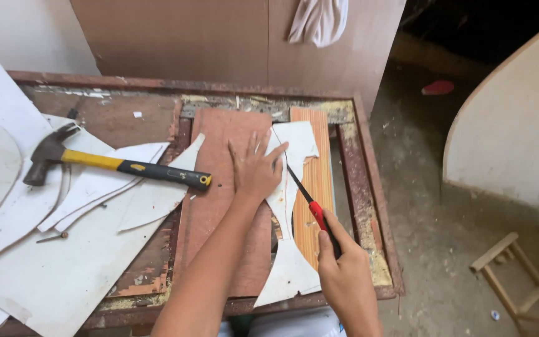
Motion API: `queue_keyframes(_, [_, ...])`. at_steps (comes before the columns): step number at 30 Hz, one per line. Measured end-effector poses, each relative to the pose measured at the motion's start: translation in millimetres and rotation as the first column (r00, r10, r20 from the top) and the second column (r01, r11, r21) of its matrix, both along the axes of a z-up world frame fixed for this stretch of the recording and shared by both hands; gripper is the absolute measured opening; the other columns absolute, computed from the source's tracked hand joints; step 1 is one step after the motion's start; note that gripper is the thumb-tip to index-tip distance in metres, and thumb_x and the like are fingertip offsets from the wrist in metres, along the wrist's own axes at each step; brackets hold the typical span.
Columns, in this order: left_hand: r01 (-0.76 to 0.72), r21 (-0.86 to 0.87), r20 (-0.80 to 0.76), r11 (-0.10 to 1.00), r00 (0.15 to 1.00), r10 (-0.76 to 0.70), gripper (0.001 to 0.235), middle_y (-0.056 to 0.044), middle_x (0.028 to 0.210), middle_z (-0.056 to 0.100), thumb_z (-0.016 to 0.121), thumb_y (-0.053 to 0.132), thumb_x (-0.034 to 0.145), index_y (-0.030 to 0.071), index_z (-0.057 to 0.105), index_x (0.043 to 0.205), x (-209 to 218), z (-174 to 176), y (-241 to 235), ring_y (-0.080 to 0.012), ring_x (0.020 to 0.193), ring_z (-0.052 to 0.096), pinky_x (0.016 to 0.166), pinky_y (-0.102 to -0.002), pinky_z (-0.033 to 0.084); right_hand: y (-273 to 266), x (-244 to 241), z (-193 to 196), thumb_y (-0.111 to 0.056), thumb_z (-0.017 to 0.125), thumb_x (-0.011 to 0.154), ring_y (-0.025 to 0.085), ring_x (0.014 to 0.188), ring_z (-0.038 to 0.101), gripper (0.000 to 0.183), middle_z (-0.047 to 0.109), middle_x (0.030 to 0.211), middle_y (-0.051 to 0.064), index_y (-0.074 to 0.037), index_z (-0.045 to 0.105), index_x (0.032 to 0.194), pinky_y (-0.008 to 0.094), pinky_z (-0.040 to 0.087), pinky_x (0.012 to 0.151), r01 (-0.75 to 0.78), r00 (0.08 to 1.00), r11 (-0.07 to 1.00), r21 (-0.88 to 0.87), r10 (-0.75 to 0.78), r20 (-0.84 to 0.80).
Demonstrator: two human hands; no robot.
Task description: Using a hand saw to cut a curved shape out of a thin white material on a workbench.
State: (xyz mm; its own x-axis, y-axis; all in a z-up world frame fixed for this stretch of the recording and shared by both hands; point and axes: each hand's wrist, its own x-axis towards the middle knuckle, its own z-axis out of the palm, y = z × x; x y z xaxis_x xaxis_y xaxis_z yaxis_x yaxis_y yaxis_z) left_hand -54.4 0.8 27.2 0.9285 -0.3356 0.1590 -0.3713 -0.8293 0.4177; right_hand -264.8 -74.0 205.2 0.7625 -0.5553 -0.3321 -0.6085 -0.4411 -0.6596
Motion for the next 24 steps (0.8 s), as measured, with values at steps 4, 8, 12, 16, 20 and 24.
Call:
queue_keyframes(4, [0.01,0.127,-0.155,0.992,0.988,0.01,0.05,-0.001,0.17,0.016,0.028,0.045,0.101,0.05,0.039,0.15,-9.3,21.2,3.1,-0.0279,0.157,0.011,0.113,-0.08,-0.008,5.7,1.3,8.1,-0.026,0.05,0.1,0.018,0.049,0.033,0.052,0.047,0.058,0.006,-0.037,0.06,0.15,0.034,0.031,0.051,-0.056,0.998,0.998,-0.022,0.055,-0.042])
queue_keyframes(8, [-0.016,0.068,-0.119,0.998,0.993,0.024,0.049,-0.003,0.169,0.022,0.033,0.041,0.1,0.048,0.046,0.146,-4.3,12.6,-0.1,-0.0289,0.157,0.013,0.111,-0.081,-0.012,14.7,10.8,-15.8,-0.019,0.049,0.099,0.022,0.054,0.037,0.053,0.05,0.06,0.01,-0.038,0.064,0.146,0.035,0.037,0.057,-0.077,0.997,0.996,-0.047,0.077,-0.002])
queue_keyframes(12, [-0.019,0.092,-0.145,0.996,0.989,0.032,0.05,-0.002,0.169,0.02,0.032,0.044,0.1,0.049,0.041,0.148,-6.7,11.2,-0.7,-0.0292,0.157,0.013,0.112,-0.08,-0.012,23.9,26.3,-34.0,-0.019,0.045,0.099,0.027,0.064,0.06,0.054,0.077,0.088,0.011,-0.032,0.056,0.15,0.036,0.044,0.065,-0.118,0.993,0.992,-0.038,0.119,0.015])
queue_keyframes(16, [-0.058,-0.011,-0.081,0.998,0.995,0.057,0.046,-0.001,0.168,0.025,0.04,0.041,0.098,0.049,0.051,0.142,0.8,-3.4,-5.6,-0.0283,0.157,0.014,0.109,-0.082,-0.013,22.9,5.1,-11.3,-0.017,0.048,0.1,0.019,0.05,0.034,0.053,0.044,0.055,0.008,-0.033,0.061,0.149,0.035,0.031,0.052,-0.07,0.995,0.997,-0.036,0.073,0.065])
queue_keyframes(20, [-0.035,0.023,-0.095,0.999,0.995,0.037,0.048,-0.003,0.167,0.027,0.042,0.04,0.096,0.047,0.05,0.143,1.4,7.3,-6.4,-0.0307,0.156,0.015,0.108,-0.085,-0.008,1.9,-31.5,-36.0,-0.026,0.057,0.091,0.023,0.04,0.039,0.053,0.053,0.048,0.01,-0.042,0.066,0.14,0.031,0.042,0.05,-0.064,0.991,0.951,-0.303,0.096,0.09])
queue_keyframes(24, [-0.038,0.069,-0.126,0.997,0.991,0.047,0.049,-0.002,0.168,0.023,0.037,0.041,0.098,0.048,0.046,0.145,-3.5,2.5,-1.6,-0.0293,0.157,0.012,0.108,-0.085,-0.009,16.9,-24.9,-27.8,-0.022,0.055,0.094,0.018,0.046,0.041,0.055,0.063,0.056,0.006,-0.041,0.063,0.145,0.029,0.04,0.052,-0.039,0.999,0.978,-0.205,0.037,-0.014])
